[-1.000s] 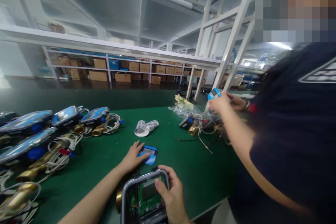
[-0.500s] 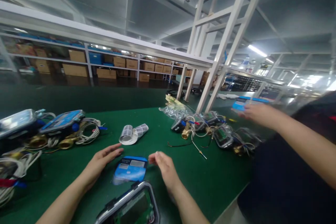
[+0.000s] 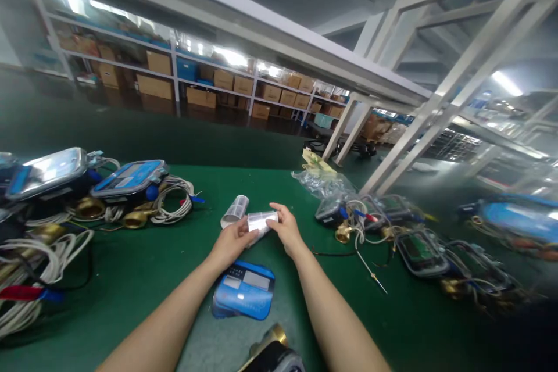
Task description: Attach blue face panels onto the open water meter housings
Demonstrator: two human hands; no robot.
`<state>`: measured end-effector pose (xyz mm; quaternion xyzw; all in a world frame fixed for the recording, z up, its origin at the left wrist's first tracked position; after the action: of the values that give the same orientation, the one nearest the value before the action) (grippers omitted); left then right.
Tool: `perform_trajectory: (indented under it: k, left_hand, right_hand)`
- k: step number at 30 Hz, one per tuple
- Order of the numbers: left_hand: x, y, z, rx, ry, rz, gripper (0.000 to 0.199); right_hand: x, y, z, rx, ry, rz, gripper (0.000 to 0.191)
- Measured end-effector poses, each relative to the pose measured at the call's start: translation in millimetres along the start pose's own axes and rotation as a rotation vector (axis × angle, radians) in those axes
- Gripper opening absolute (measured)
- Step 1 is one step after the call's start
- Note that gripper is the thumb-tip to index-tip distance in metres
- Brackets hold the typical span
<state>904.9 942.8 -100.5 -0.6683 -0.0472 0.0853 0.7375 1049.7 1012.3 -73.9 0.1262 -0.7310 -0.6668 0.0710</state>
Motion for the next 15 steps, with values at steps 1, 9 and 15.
perform_trajectory:
  k: [1, 9, 15]
  left_hand:
    - [0.9, 2.7, -1.1, 0.006, 0.001, 0.010, 0.046]
    - [2.6, -20.9, -1.9, 0.252, 0.006, 0.193, 0.016]
    - [7.9, -68.0, -19.0, 0.574, 0.049, 0.298, 0.016]
  right_hand:
    - [1.5, 1.0, -8.9, -0.007, 0.045, -0.004, 0.052]
    - [-17.8, 7.5, -57.4, -0.103, 0.034, 0.010, 0.059]
    - [-24.0, 2.3, -63.1, -0.128, -0.075, 0.124, 0.050]
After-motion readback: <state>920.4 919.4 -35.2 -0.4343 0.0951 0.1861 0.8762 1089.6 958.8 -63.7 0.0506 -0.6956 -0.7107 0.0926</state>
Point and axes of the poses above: each hand's wrist, its own z-axis towards the middle knuckle, its own x-axis out of the palm, y = z × x, the point moved 10 cm from there along z, towards the middle knuckle, and after that the axes turned 9 degrees about x, right-handed, at the moved point
